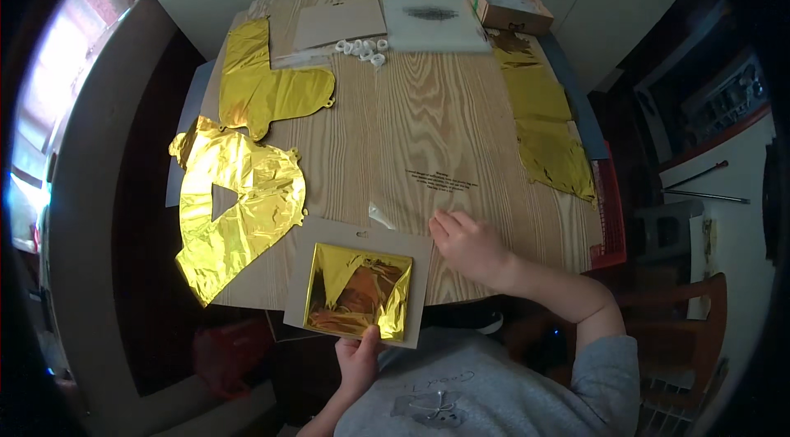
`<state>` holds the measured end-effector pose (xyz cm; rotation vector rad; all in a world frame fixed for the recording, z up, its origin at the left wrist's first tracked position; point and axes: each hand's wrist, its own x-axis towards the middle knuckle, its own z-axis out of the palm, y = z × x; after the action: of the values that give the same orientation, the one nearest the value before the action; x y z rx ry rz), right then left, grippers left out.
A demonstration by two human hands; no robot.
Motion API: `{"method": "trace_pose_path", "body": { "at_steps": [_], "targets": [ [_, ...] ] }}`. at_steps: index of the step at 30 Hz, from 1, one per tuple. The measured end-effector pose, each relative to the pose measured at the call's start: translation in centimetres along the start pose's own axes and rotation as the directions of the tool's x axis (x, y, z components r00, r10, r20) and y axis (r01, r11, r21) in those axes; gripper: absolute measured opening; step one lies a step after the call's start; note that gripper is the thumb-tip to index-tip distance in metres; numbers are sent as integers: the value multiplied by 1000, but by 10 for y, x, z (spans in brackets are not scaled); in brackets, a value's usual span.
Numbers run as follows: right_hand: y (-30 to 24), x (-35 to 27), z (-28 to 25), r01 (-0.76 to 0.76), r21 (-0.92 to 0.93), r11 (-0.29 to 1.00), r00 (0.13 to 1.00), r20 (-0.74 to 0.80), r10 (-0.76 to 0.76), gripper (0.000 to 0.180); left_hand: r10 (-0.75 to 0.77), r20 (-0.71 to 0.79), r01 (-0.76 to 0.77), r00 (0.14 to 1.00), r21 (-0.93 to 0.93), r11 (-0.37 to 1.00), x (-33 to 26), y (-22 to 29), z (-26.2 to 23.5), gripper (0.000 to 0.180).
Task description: Folding gold foil star-shaped balloons and inserting them into plastic sleeves with cardboard backings.
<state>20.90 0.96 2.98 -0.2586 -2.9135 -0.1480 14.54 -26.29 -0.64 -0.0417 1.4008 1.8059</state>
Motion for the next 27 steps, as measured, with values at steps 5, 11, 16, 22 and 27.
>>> {"method": "trace_pose_path", "body": {
  "at_steps": [5,11,16,22,27],
  "targets": [
    [23,12,-10,-171,487,857,983,145,114,19,38,21,-37,999,-23,999,-1,-2,-1,20],
    [26,15,-4,-234,622,747,972,179,155,15,49,28,-48,998,-10,999,0,3,3,20],
    [15,18,-6,-214,596,774,977,124,174,13,69,38,-70,997,39,997,0,5,7,20],
    [-3,25,1,-161,556,815,987,84,138,10,33,134,-68,990,269,961,-4,-7,-1,17],
    [-11,30,1,-98,501,860,995,21,101,9,-110,127,81,986,213,974,-4,-18,-6,18]
  ]
}}
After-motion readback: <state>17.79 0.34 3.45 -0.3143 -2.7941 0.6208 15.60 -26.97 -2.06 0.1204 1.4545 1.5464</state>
